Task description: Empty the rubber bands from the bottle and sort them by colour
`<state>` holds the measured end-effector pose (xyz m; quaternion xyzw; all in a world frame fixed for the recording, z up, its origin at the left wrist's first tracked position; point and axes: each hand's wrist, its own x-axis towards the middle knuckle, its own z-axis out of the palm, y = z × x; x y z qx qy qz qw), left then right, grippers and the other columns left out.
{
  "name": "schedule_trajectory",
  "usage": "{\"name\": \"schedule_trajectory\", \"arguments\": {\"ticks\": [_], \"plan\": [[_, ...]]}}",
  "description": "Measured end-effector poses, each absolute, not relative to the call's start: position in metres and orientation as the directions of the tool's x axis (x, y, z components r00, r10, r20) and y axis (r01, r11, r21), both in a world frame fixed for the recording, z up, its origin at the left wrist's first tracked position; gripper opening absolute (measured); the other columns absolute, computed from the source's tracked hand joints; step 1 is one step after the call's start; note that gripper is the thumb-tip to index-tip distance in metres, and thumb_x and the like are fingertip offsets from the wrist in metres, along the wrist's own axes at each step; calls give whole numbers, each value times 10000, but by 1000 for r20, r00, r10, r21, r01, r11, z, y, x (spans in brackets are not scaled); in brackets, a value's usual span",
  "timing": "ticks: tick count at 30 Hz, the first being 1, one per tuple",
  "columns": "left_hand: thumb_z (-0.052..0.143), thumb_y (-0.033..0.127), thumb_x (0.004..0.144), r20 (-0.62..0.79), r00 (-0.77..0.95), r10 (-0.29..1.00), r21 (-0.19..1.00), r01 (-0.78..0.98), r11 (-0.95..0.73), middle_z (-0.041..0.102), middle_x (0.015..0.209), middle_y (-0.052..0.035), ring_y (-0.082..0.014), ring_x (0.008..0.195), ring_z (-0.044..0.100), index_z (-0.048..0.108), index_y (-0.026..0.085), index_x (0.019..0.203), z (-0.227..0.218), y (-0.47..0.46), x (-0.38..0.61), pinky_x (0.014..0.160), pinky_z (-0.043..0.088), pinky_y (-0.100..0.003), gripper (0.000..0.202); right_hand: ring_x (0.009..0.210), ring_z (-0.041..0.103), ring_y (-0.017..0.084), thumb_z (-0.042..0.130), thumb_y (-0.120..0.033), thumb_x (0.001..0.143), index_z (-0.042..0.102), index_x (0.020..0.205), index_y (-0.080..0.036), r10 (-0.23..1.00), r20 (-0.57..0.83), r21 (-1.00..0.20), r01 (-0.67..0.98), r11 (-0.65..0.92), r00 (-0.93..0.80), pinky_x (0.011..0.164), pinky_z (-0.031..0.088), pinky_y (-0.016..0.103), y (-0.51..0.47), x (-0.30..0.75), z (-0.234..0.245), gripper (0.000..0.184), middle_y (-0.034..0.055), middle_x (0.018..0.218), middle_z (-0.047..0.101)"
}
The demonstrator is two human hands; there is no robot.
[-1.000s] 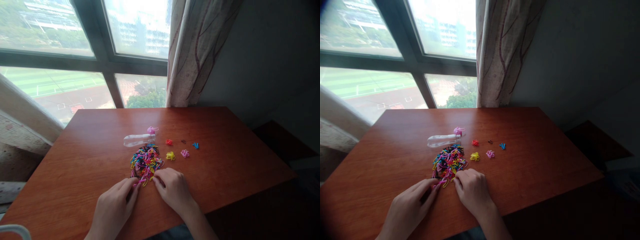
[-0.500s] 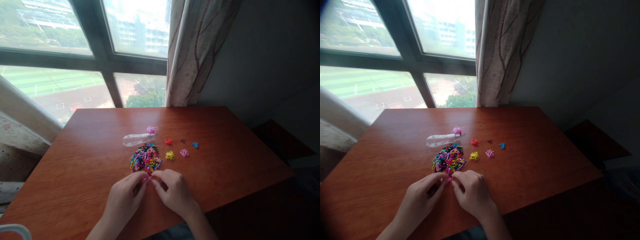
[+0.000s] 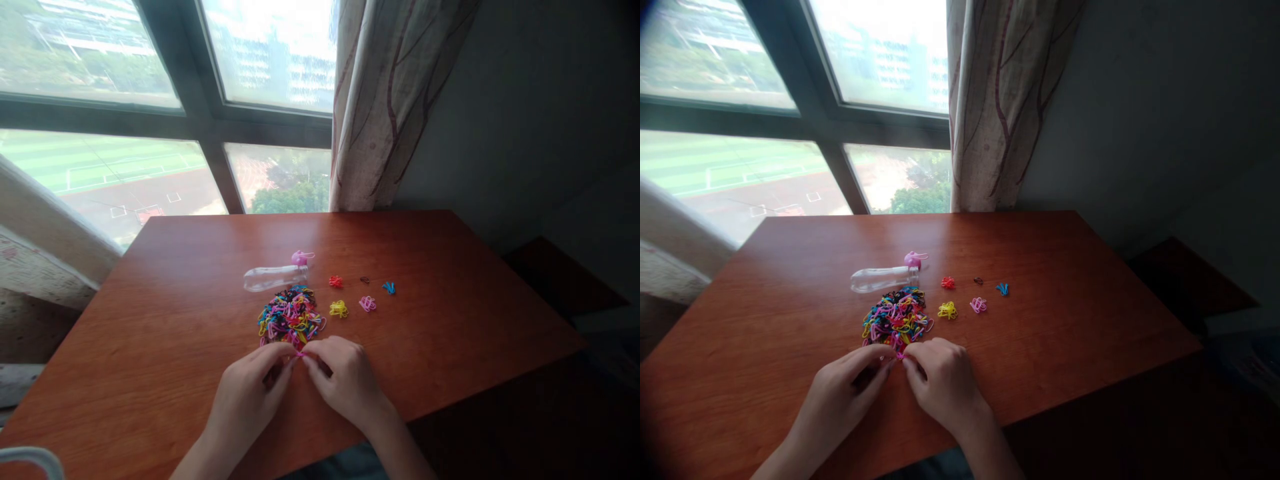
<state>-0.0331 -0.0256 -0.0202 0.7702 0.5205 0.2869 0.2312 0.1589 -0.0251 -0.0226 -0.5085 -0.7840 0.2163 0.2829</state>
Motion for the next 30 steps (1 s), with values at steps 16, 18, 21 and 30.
{"name": "schedule_trajectory", "arguments": {"ticks": [16, 18, 21, 30], "plan": [[546, 261, 885, 233, 191, 953, 669, 681, -300, 691, 723, 27, -110, 571, 620, 657, 225, 894, -18, -29, -39, 552, 473, -191, 117, 634, 601, 154, 538, -269, 915, 701, 939, -205, 957, 289, -741, 633, 224, -1, 600, 456, 244, -19, 190, -28, 177, 35, 750, 680], [540, 258, 885, 228, 197, 953, 662, 686, -301, 685, 712, 29, -110, 560, 615, 656, 226, 894, -19, -30, -39, 539, 466, -191, 121, 589, 581, 148, 545, -300, 912, 705, 934, -202, 948, 303, -741, 650, 168, 100, 578, 458, 243, -13, 207, -30, 189, 23, 698, 656], [534, 254, 885, 232, 203, 951, 643, 701, -307, 695, 727, 27, -115, 574, 628, 657, 231, 906, -21, -30, -39, 550, 472, -195, 127, 559, 559, 136, 568, -334, 900, 710, 932, -197, 930, 317, -723, 683, 108, 188, 565, 450, 234, -2, 230, -31, 200, 11, 668, 635], [520, 261, 891, 241, 247, 938, 553, 760, -342, 723, 774, 28, -138, 642, 675, 651, 250, 932, -22, -30, -39, 585, 489, -215, 137, 503, 503, 125, 580, -346, 893, 716, 943, -209, 927, 334, -597, 799, 67, 172, 521, 383, 232, 9, 250, -38, 200, -31, 561, 537]]}}
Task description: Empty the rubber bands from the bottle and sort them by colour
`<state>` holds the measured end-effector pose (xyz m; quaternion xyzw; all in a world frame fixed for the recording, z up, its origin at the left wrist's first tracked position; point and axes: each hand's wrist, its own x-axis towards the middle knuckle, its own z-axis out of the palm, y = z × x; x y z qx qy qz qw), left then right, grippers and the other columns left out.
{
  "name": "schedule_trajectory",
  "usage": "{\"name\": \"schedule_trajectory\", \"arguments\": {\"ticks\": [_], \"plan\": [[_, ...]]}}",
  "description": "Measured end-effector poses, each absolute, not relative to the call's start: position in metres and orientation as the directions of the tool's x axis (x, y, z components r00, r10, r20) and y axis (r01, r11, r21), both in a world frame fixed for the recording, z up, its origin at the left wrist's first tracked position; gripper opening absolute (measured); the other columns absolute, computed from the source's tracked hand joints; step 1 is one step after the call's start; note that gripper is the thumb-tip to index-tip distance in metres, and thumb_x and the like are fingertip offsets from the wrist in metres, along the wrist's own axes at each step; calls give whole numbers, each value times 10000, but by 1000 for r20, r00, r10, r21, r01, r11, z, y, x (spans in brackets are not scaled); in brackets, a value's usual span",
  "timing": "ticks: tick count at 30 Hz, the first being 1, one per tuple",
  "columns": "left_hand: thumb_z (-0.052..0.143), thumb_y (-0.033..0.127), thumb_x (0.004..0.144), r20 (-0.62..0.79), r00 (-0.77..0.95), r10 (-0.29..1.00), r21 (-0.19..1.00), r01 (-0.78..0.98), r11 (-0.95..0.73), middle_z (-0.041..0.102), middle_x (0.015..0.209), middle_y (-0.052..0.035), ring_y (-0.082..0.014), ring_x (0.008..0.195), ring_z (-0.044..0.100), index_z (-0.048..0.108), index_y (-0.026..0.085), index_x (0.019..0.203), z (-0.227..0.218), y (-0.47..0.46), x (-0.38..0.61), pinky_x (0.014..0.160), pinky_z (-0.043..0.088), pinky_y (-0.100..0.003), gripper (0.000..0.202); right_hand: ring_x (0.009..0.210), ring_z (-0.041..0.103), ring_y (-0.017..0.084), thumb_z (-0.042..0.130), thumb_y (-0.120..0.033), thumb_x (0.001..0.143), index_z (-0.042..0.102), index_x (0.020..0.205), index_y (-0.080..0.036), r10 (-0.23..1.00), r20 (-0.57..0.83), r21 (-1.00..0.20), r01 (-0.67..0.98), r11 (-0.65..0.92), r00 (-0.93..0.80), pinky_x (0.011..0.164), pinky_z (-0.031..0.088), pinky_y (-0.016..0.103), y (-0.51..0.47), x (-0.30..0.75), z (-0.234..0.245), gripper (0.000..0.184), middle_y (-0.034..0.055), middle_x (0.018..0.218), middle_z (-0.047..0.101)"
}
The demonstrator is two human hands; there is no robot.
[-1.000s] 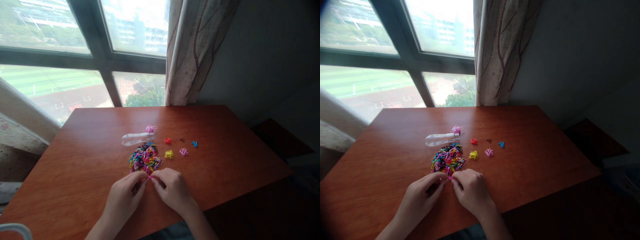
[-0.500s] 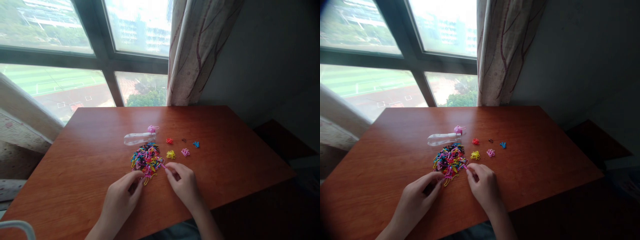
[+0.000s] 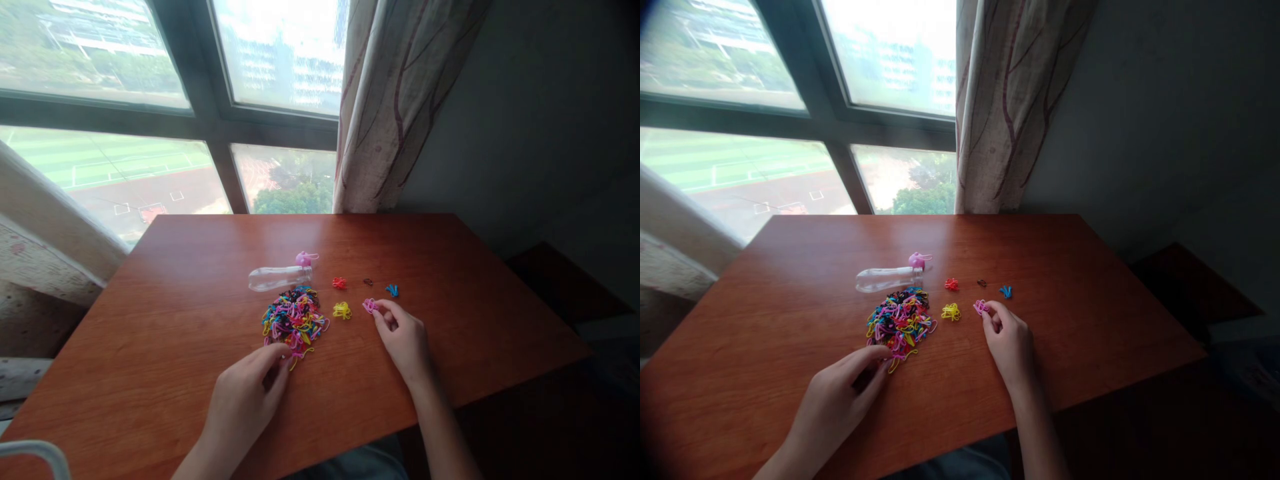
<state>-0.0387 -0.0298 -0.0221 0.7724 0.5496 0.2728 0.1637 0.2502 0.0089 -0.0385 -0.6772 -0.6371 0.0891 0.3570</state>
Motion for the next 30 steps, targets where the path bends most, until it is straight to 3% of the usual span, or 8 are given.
{"name": "schedule_trajectory", "arguments": {"ticks": [10, 16, 22, 30], "plan": [[512, 276, 891, 285, 213, 935, 530, 778, -338, 757, 830, 21, -147, 675, 711, 661, 251, 932, -19, -29, -37, 585, 508, -211, 156, 555, 568, 143, 524, -284, 919, 695, 999, -191, 932, 358, -588, 789, 179, 55, 561, 443, 241, -7, 220, -35, 210, -2, 618, 601], [512, 321, 904, 281, 216, 935, 426, 845, -323, 735, 740, 21, -159, 628, 704, 642, 244, 922, -18, -39, -39, 506, 472, -221, 152, 621, 601, 151, 525, -235, 923, 689, 983, -197, 939, 339, -572, 780, 252, -56, 620, 439, 254, -15, 201, -34, 178, 12, 688, 650], [511, 326, 908, 288, 310, 906, 318, 861, -396, 752, 816, 15, -185, 689, 717, 651, 257, 883, -18, -42, -35, 574, 509, -256, 157, 652, 618, 159, 534, -214, 917, 689, 961, -207, 939, 333, -568, 777, 272, -86, 635, 438, 261, -16, 199, -33, 162, 13, 716, 670], [475, 285, 920, 345, 311, 885, 360, 827, -431, 765, 837, 7, -162, 703, 725, 663, 246, 913, -19, -38, -40, 603, 521, -225, 192, 692, 633, 165, 527, -184, 914, 685, 927, -217, 944, 312, -578, 767, 280, -110, 660, 444, 265, -18, 197, -31, 163, 23, 769, 696]]}}
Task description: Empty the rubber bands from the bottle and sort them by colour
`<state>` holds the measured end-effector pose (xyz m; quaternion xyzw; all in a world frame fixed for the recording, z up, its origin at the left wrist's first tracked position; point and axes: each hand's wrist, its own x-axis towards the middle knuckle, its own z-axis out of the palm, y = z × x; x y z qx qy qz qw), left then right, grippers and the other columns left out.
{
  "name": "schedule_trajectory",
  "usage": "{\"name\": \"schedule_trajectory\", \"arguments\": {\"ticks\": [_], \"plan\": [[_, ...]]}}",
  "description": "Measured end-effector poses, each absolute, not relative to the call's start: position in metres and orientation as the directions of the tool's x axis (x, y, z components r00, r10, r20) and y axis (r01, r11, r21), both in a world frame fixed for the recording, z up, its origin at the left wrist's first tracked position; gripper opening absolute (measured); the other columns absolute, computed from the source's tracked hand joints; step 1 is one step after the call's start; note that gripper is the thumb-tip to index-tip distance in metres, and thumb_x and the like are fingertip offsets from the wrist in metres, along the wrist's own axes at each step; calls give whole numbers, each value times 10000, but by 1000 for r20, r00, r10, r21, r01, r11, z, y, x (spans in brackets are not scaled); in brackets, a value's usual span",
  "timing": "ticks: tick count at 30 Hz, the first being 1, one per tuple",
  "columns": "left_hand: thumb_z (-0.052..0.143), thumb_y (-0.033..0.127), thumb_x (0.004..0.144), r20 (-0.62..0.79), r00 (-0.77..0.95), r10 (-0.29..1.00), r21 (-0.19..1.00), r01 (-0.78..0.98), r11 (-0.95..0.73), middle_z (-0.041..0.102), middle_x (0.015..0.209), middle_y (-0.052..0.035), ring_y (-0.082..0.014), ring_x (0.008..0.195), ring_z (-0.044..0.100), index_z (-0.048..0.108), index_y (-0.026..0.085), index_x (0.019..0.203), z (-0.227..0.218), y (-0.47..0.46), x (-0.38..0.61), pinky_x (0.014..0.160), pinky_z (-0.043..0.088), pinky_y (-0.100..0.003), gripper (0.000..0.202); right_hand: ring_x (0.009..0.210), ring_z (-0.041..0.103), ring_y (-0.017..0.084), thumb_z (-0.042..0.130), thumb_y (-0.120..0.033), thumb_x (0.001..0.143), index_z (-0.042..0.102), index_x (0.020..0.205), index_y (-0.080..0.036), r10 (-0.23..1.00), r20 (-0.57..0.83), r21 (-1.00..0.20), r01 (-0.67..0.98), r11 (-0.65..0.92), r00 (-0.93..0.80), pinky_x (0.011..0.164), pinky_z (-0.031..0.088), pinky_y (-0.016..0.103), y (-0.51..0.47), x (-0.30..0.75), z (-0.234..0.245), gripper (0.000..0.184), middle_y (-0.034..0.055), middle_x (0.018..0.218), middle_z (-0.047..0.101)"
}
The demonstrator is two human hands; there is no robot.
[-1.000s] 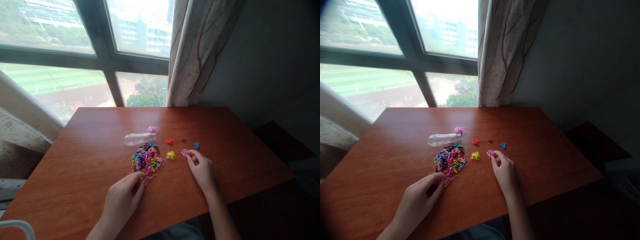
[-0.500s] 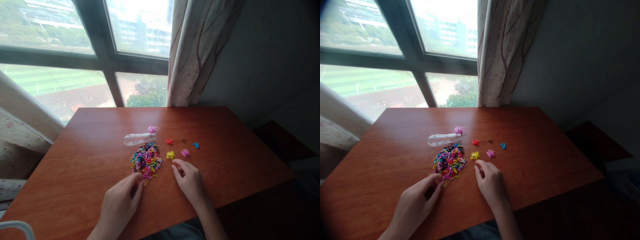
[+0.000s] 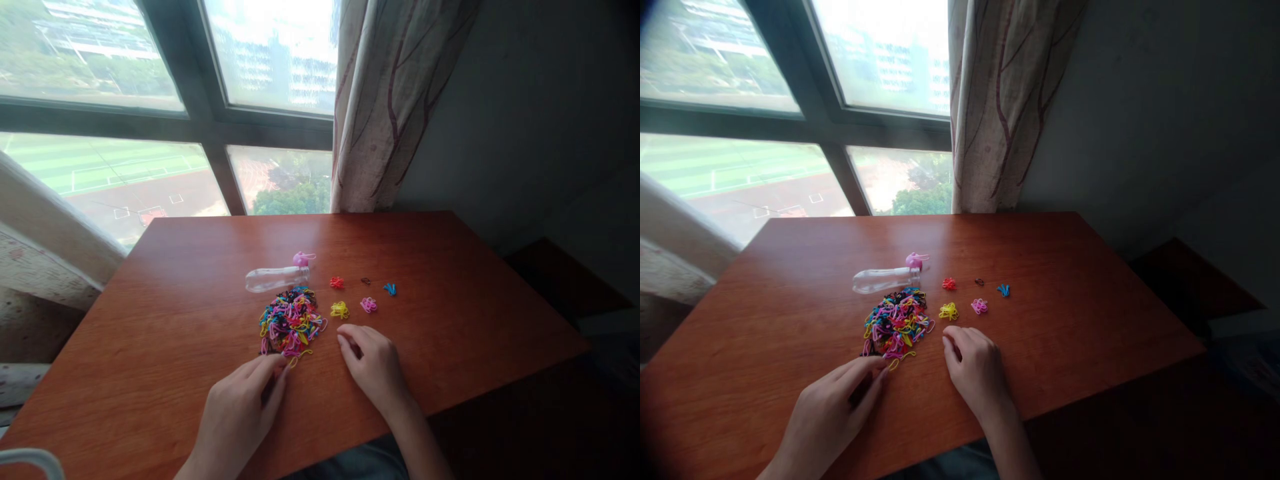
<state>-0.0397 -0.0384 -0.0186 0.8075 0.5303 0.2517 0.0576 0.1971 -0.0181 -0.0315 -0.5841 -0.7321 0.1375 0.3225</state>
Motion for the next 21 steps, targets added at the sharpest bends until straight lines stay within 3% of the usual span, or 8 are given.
{"name": "schedule_trajectory", "arguments": {"ticks": [6, 9, 14, 21], "plan": [[476, 275, 937, 373, 323, 870, 377, 804, -460, 732, 765, 12, -142, 623, 684, 649, 233, 915, -8, -26, -34, 539, 463, -219, 180, 687, 613, 165, 537, -167, 908, 680, 915, -223, 952, 286, -587, 765, 265, -110, 664, 419, 267, -18, 197, -31, 154, 9, 752, 680], [474, 279, 950, 354, 384, 853, 327, 803, -498, 708, 737, 14, -149, 604, 660, 637, 230, 903, 3, -10, -18, 541, 433, -239, 177, 686, 606, 166, 531, -175, 913, 678, 916, -222, 954, 278, -585, 767, 263, -115, 667, 412, 269, -18, 197, -30, 155, 10, 749, 676], [422, 264, 971, 228, 544, 807, 172, 793, -584, 707, 780, -25, -204, 720, 681, 627, 221, 863, 21, 24, 17, 556, 407, -266, 235, 723, 620, 171, 524, -175, 917, 673, 912, -220, 952, 279, -584, 765, 272, -126, 685, 416, 270, -17, 197, -31, 156, 17, 793, 690], [481, 227, 923, 104, 573, 813, 158, 798, -582, 704, 784, -37, -211, 716, 683, 606, 204, 818, 25, 55, 45, 555, 405, -258, 164, 731, 620, 174, 517, -164, 922, 664, 886, -214, 958, 259, -598, 759, 258, -122, 683, 401, 270, -17, 197, -33, 159, 17, 789, 685]]}}
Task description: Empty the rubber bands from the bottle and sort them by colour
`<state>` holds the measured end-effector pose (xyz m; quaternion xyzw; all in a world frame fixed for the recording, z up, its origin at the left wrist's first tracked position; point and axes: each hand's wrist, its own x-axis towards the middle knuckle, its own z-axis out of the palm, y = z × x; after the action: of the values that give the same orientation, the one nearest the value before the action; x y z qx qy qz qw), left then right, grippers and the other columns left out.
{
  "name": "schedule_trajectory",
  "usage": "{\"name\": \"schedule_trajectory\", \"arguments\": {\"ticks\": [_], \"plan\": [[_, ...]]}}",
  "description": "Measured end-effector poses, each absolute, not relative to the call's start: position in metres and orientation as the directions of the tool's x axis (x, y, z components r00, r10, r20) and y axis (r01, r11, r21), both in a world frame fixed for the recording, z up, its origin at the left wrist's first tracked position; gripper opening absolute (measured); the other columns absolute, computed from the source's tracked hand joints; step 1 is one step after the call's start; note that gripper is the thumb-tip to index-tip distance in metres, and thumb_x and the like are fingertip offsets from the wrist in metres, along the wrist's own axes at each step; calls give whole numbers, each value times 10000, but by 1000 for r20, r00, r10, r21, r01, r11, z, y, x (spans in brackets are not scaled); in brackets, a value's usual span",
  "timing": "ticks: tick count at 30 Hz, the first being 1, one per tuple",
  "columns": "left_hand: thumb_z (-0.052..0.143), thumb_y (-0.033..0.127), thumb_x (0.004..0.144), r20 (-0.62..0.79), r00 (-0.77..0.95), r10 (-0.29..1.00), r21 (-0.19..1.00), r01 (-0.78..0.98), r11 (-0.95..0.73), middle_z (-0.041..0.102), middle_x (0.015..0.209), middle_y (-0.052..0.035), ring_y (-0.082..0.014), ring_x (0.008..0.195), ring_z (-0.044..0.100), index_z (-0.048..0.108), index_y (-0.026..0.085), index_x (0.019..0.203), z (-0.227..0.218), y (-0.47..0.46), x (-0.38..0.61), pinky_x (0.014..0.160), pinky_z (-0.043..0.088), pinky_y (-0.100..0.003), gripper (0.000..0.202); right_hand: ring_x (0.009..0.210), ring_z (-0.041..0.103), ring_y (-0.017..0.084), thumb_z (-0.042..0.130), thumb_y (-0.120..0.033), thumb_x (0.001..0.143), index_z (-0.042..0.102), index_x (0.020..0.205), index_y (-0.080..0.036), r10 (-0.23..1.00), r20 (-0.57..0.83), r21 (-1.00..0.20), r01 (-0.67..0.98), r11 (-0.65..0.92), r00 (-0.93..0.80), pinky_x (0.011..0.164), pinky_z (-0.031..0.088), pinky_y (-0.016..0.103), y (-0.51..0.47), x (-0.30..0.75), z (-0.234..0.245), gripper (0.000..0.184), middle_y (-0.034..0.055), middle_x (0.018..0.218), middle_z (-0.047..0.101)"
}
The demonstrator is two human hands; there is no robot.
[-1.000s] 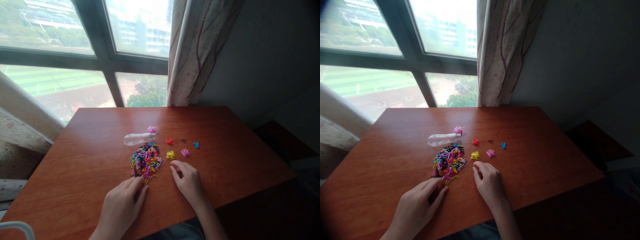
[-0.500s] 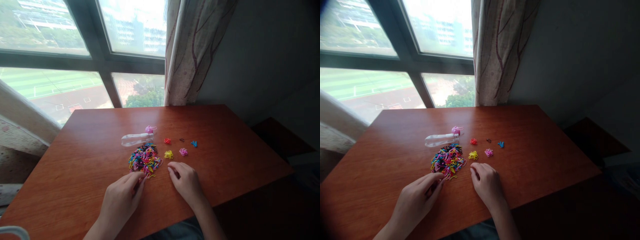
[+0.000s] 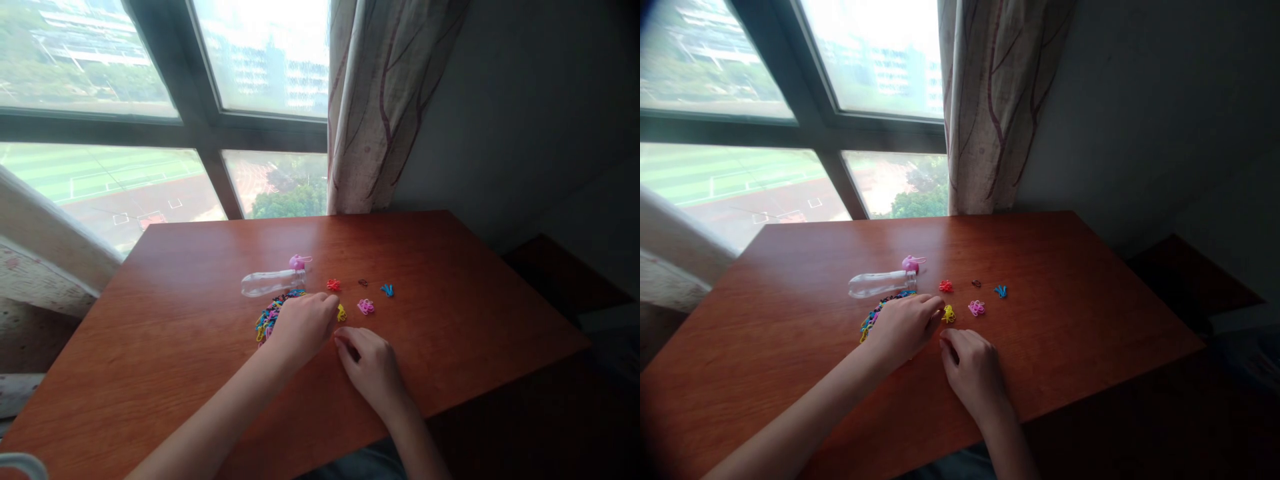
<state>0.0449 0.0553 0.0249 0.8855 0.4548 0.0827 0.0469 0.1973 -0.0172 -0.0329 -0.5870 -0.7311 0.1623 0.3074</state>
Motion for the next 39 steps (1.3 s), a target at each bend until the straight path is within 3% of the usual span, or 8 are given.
{"name": "schedule_trajectory", "arguments": {"ticks": [16, 23, 29, 34, 39], "plan": [[441, 296, 944, 90, 477, 874, 181, 855, -485, 715, 815, -16, -209, 723, 694, 610, 221, 826, 33, 51, 29, 536, 368, -266, 219, 733, 606, 172, 523, -160, 916, 659, 902, -221, 959, 261, -621, 740, 256, -113, 695, 388, 267, -19, 197, -31, 150, 10, 797, 678], [489, 345, 941, 263, 367, 892, 323, 838, -440, 739, 870, 4, -172, 722, 694, 651, 248, 931, 14, 16, -19, 577, 419, -252, 189, 714, 594, 162, 535, -156, 909, 667, 910, -221, 962, 241, -602, 757, 254, -130, 692, 384, 261, -19, 196, -30, 147, 2, 782, 671], [504, 337, 936, 347, 308, 886, 412, 799, -439, 692, 710, 35, -116, 564, 632, 652, 232, 899, -2, -10, -48, 540, 425, -218, 185, 701, 605, 165, 534, -159, 907, 673, 973, -227, 966, 240, -552, 805, 217, -96, 664, 371, 264, -18, 185, -30, 168, 2, 770, 683], [498, 305, 930, 352, 264, 898, 446, 796, -409, 701, 717, 37, -109, 549, 631, 659, 227, 925, -8, -18, -60, 530, 444, -204, 179, 759, 637, 178, 533, -157, 902, 679, 1056, -230, 963, 254, -519, 826, 218, -95, 682, 386, 262, -14, 165, -32, 224, 23, 840, 717], [499, 312, 921, 334, 221, 917, 462, 809, -363, 732, 784, 22, -128, 603, 667, 663, 233, 913, -16, -20, -62, 564, 478, -215, 182, 719, 630, 172, 541, -160, 893, 687, 1054, -227, 957, 264, -496, 834, 242, -121, 657, 387, 257, -13, 152, -31, 228, 18, 780, 708]]}}
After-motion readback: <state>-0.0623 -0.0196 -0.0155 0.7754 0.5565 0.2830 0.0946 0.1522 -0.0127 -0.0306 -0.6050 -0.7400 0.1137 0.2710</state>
